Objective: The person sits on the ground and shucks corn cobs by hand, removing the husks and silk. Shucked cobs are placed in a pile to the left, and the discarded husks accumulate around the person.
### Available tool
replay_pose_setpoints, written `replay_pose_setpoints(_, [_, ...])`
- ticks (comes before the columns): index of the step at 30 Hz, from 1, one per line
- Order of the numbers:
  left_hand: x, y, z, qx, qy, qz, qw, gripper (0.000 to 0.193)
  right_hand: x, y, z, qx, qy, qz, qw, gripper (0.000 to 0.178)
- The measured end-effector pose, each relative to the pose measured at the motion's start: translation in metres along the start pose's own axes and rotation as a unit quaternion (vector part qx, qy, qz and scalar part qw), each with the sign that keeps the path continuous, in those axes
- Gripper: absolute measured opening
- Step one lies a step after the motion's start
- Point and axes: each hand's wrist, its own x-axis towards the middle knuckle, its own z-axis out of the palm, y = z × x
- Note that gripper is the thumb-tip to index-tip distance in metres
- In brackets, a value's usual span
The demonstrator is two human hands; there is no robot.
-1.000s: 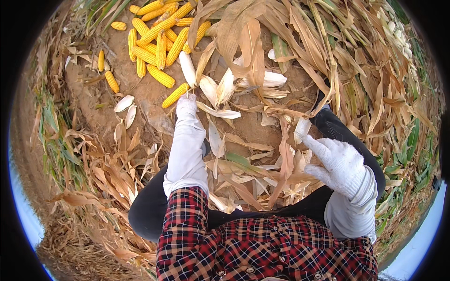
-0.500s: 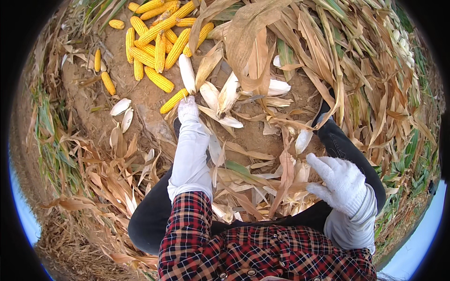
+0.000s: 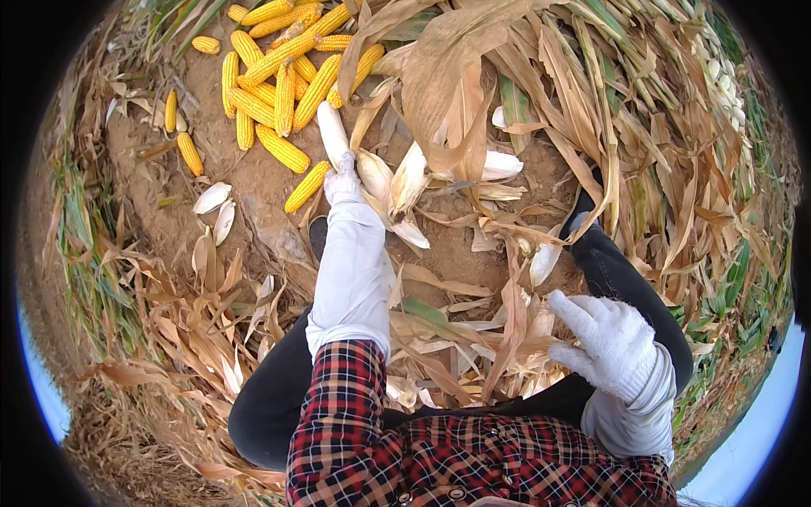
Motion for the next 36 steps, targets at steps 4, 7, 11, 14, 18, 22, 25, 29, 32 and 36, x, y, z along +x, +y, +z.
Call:
replay_pose_setpoints(4, [-0.029, 0.046, -0.004, -0.038, -0.095, -0.017, 0.995, 0.051, -0.008, -0.002, 0.006, -0.014, 0.01, 0.013, 1.0, 0.074])
replay_pose_setpoints(7, [-0.056, 0.065, -0.03, -0.241, -0.124, -0.077, 0.96, 0.041, -0.011, -0.005, 0.006, -0.02, -0.002, 0.018, 1.0, 0.074])
replay_pose_setpoints(11, [-0.121, 0.06, -0.061, -0.309, -0.147, -0.036, 0.939, 0.033, -0.016, -0.007, 0.014, -0.031, 0.036, 0.012, 0.999, 0.072])
replay_pose_setpoints(14, [-0.186, 0.069, -0.08, -0.357, -0.201, 0.02, 0.912, 0.03, -0.012, -0.008, 0.021, -0.012, 0.139, -0.024, 0.99, 0.065])
replay_pose_setpoints(18, [-0.287, 0.116, -0.083, -0.385, -0.301, 0.152, 0.859, 0.034, -0.001, -0.003, 0.036, 0.248, 0.259, -0.02, 0.933, 0.057])
replay_pose_setpoints(22, [-0.325, 0.162, -0.107, -0.196, -0.292, 0.307, 0.885, 0.036, 0.014, -0.011, 0.017, 0.692, 0.108, 0.02, 0.714, 0.072])
replay_pose_setpoints(25, [-0.381, 0.224, -0.127, -0.023, -0.309, 0.481, 0.82, 0.051, 0.015, -0.006, 0.008, 0.849, 0.051, -0.042, 0.524, 0.086])
replay_pose_setpoints(29, [-0.4, 0.289, -0.158, 0.278, -0.252, 0.673, 0.638, 0.064, 0.008, -0.005, 0.0, 0.874, -0.003, -0.168, 0.455, 0.088])
replay_pose_setpoints(32, [-0.41, 0.32, -0.184, 0.338, -0.2, 0.739, 0.547, 0.067, 0.004, -0.019, 0.002, 0.816, -0.012, -0.18, 0.549, 0.084])
replay_pose_setpoints(36, [-0.426, 0.304, -0.166, 0.201, -0.137, 0.715, 0.655, 0.062, 0.012, -0.025, 0.009, 0.764, 0.025, -0.106, 0.636, 0.07])
